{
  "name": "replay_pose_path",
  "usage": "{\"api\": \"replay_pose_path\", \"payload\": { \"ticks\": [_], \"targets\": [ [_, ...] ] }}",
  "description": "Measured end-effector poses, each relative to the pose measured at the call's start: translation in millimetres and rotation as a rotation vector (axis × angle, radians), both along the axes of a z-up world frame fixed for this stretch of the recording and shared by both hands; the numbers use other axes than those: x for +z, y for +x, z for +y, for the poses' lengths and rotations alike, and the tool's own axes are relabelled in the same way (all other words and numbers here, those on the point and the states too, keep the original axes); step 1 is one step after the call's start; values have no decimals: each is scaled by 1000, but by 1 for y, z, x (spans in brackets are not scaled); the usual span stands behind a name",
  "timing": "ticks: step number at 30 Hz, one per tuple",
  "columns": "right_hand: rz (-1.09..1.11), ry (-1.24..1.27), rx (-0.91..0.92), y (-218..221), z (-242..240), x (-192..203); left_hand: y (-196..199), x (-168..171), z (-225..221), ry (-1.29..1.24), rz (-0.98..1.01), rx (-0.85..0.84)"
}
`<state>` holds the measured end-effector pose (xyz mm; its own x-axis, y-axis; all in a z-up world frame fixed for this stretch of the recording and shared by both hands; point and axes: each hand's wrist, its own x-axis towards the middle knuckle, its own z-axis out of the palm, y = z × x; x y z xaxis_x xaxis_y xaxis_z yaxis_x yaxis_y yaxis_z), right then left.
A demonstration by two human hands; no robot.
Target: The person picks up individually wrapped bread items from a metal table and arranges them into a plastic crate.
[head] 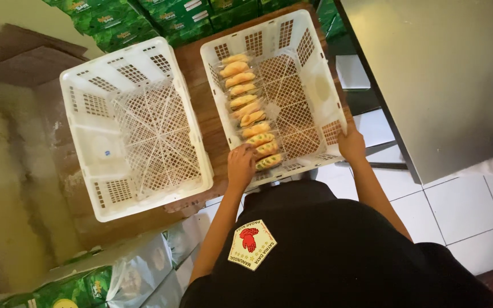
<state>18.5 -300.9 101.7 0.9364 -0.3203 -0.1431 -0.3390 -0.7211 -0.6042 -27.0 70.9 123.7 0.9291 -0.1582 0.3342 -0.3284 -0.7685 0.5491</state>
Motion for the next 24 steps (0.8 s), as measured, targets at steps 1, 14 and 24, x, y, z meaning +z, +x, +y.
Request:
{"api": "replay_pose_path", "payload": {
  "ticks": [1, 14, 24],
  "targets": [
    [-14, 31, 1, 0, 2, 6, 0, 1, -1, 14, -14, 4],
    [75, 93, 143, 10, -25, -24, 0, 8, -6, 116, 23, 43],
    [111, 173, 256, 38, -46, -15, 17, 2, -27, 122, 53, 140]
  ]
}}
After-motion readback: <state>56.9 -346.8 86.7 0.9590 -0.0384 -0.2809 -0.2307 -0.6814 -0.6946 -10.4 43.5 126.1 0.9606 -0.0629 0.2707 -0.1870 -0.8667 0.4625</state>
